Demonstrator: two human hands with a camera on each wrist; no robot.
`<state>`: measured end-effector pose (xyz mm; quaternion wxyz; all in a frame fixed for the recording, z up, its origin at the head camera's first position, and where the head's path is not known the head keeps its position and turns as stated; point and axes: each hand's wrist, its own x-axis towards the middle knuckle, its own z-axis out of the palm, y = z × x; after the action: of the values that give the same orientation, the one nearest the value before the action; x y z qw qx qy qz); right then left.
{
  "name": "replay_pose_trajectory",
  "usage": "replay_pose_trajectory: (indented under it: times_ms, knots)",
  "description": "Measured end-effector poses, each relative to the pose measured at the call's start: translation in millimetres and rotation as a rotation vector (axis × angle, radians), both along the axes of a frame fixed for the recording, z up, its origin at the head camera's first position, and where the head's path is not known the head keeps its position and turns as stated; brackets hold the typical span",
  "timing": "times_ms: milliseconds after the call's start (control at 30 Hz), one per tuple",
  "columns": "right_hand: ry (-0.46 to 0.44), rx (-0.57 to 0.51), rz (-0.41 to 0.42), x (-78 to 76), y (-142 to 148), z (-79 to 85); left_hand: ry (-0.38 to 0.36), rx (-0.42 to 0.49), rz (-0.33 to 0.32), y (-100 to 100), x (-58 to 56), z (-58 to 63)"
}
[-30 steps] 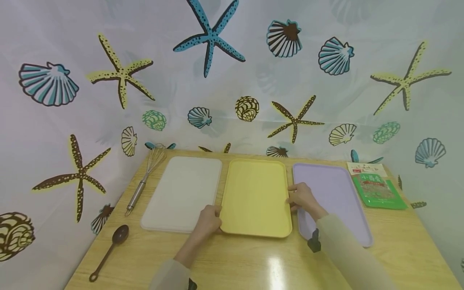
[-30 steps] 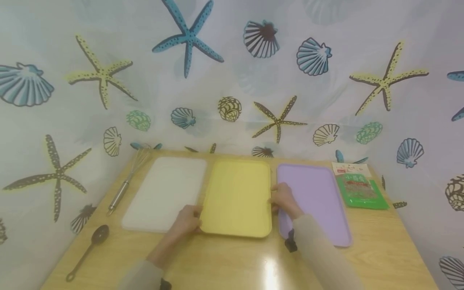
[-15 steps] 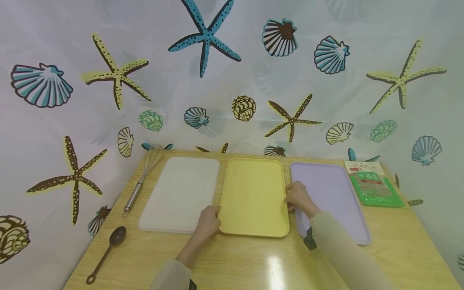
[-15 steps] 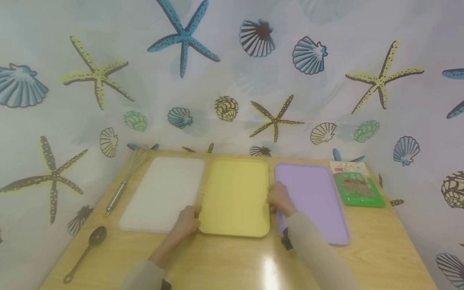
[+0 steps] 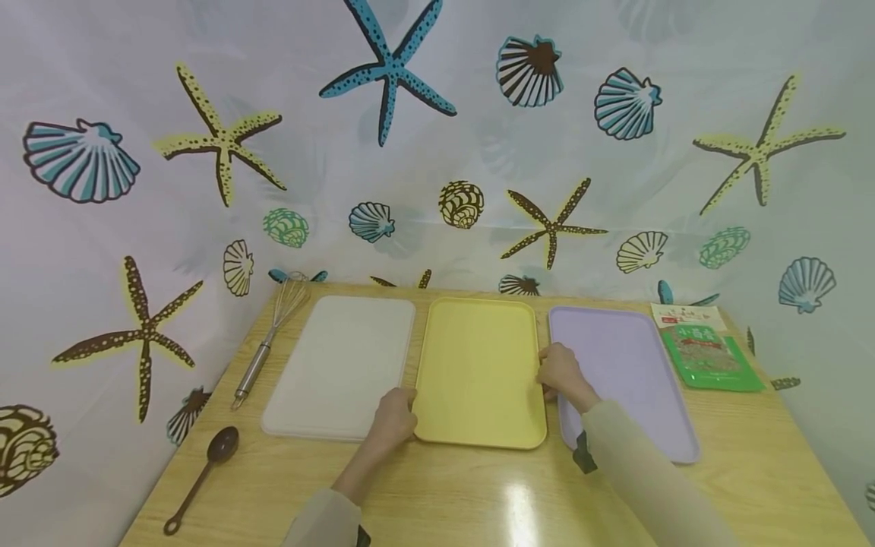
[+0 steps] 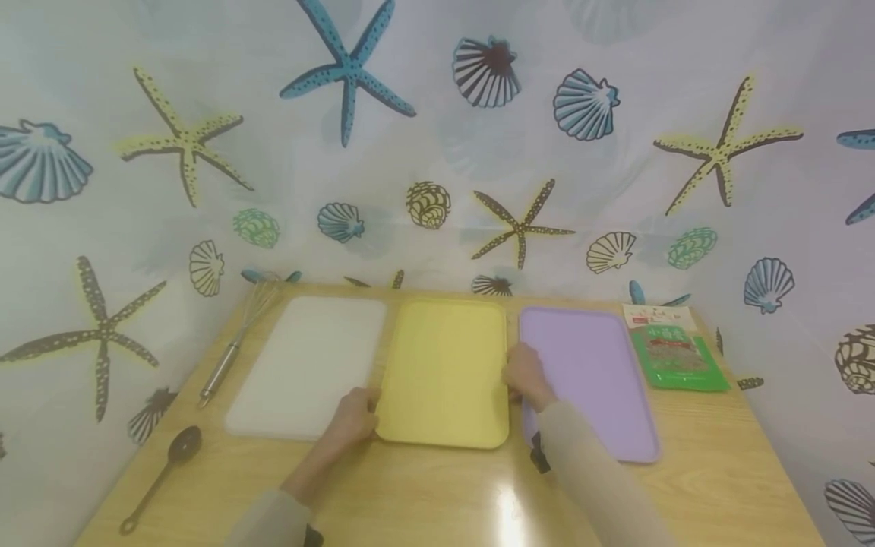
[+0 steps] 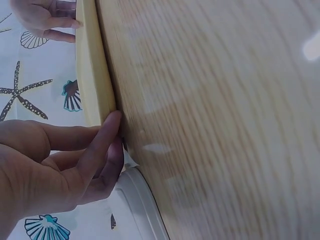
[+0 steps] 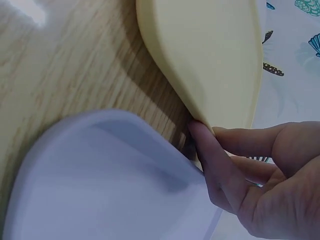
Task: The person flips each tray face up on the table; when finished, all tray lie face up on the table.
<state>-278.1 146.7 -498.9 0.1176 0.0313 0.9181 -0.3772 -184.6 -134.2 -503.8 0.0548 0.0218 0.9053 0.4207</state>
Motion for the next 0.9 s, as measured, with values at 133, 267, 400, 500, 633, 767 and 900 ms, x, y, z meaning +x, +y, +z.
replay_pose_trajectory:
  times_ms: [133,267,400,500,633,767,900]
  knots:
    - [0.003,0.014,0.007,0.3,0.7,0.1,-0.005,-0.016,0.000,0.4,-1.3,-1.1]
    - [0.033,0.030,0.025,1.8,1.9,-0.8,0.009,0.001,-0.006,-1.5,-2.2,-1.2]
    - [0.115,0.140,0.060,4.8,2.4,0.5,0.050,-0.035,-0.014,-7.9,-3.7,-2.0]
    - [0.185,0.230,0.064,7.5,1.9,4.0,0.066,-0.079,-0.006,-15.5,-5.0,1.2]
    - [0.213,0.238,0.035,9.7,-0.8,9.2,0.057,-0.104,0.023,-28.1,-7.0,7.8]
    - [0.199,0.184,0.018,9.5,-6.0,7.8,0.059,-0.135,0.047,-45.9,-9.5,9.3]
    - [0.195,0.118,0.038,13.3,-17.3,6.8,0.046,-0.199,0.055,-70.4,-10.8,9.8]
